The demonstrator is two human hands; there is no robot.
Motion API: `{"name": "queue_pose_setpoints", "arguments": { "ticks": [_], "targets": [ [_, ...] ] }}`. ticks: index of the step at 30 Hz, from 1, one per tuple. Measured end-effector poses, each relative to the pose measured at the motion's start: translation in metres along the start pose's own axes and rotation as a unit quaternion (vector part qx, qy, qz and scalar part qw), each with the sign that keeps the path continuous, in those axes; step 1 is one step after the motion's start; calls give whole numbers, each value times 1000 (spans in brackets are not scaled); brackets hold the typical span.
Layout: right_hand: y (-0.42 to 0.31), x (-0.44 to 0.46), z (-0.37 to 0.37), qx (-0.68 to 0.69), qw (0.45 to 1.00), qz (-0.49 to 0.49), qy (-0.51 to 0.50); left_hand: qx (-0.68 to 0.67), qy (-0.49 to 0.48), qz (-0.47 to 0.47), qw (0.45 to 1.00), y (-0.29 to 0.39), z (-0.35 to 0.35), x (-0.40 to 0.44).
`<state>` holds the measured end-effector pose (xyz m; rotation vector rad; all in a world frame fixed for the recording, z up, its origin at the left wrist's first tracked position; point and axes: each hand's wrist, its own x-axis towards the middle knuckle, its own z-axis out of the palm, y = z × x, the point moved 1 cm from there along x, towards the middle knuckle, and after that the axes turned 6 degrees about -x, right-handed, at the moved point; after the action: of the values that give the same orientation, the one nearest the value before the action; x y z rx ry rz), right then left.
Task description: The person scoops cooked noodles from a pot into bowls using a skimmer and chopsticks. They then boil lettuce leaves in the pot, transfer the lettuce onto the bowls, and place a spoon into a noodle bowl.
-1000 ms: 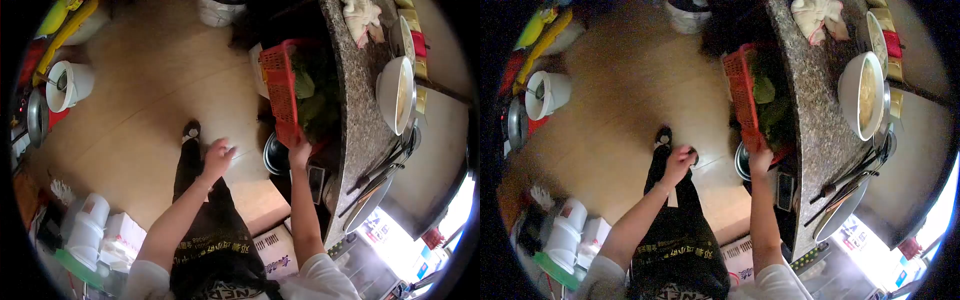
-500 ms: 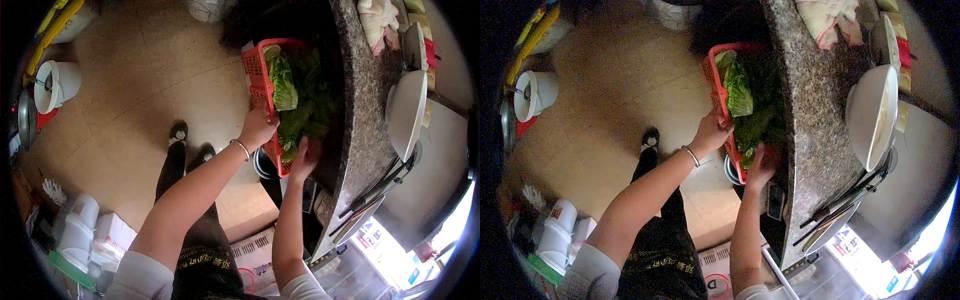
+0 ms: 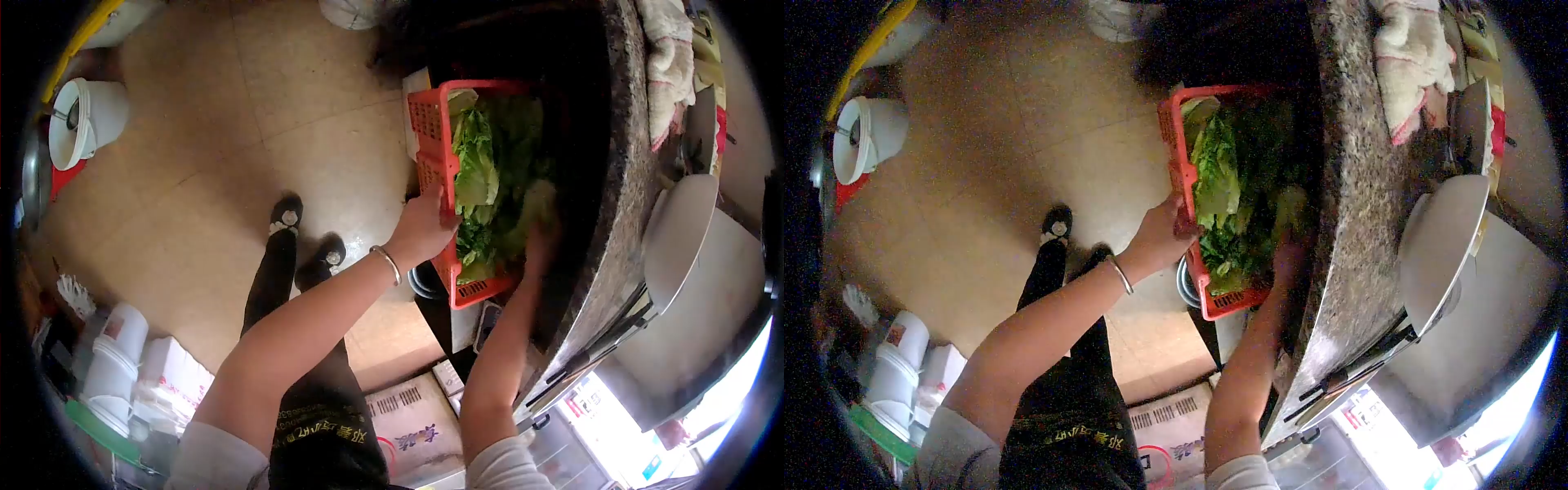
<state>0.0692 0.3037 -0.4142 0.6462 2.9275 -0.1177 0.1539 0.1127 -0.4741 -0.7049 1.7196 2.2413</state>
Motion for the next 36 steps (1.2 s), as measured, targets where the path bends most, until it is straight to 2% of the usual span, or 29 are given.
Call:
{"name": "queue_pose_setpoints", "arguments": {
  "ticks": [4, 6, 7, 9, 10, 13, 15, 16, 18, 22, 25, 27, 31, 33, 34, 36],
  "targets": [
    [1, 32, 42, -33, 988, -126, 87, 12, -17, -4, 1000, 21, -8, -5],
    [35, 57, 77, -42, 980, -163, 107, 17, -28, 11, 999, 30, -1, -3],
    [75, 83, 104, -32, 970, -227, 85, 15, -27, 9, 999, 30, 0, -2],
    [99, 91, 114, -23, 955, -290, 63, 12, -41, 3, 999, 29, 3, 0],
    [97, 77, 103, 15, 965, -255, 65, 11, -39, 2, 999, 31, 3, 0],
    [31, -2, 29, 144, 986, -52, 59, 18, -38, -24, 999, 34, 0, -2],
    [-2, -29, -1, 170, 984, 20, 56, 74, -33, 18, 997, 30, 0, -2],
    [-16, -32, -9, 172, 983, 27, 53, 93, -32, 32, 995, 30, 0, -2],
    [-31, -12, -7, 141, 989, -24, 29, 47, -43, -56, 996, 30, -2, -2],
    [-62, 43, 41, 88, 981, -171, 12, 12, -48, -40, 998, 14, -2, 0],
    [-65, 68, 75, 96, 974, -204, 16, -9, -57, -34, 998, 17, 1, 0],
    [-52, 79, 77, 154, 969, -190, 18, 58, -57, -18, 996, 26, 1, 1],
    [-9, 83, 26, 264, 959, -104, -9, 60, -26, -12, 998, 20, 1, 1],
    [-8, 65, -1, 285, 955, -77, -26, 8, -36, -31, 999, 19, -2, -1],
    [-13, 49, -19, 310, 948, 38, -55, 8, -37, -33, 999, 21, -2, -2],
    [-16, 21, -36, 395, 907, 104, -104, 61, -41, -34, 997, 30, -3, -2]
  ]
}}
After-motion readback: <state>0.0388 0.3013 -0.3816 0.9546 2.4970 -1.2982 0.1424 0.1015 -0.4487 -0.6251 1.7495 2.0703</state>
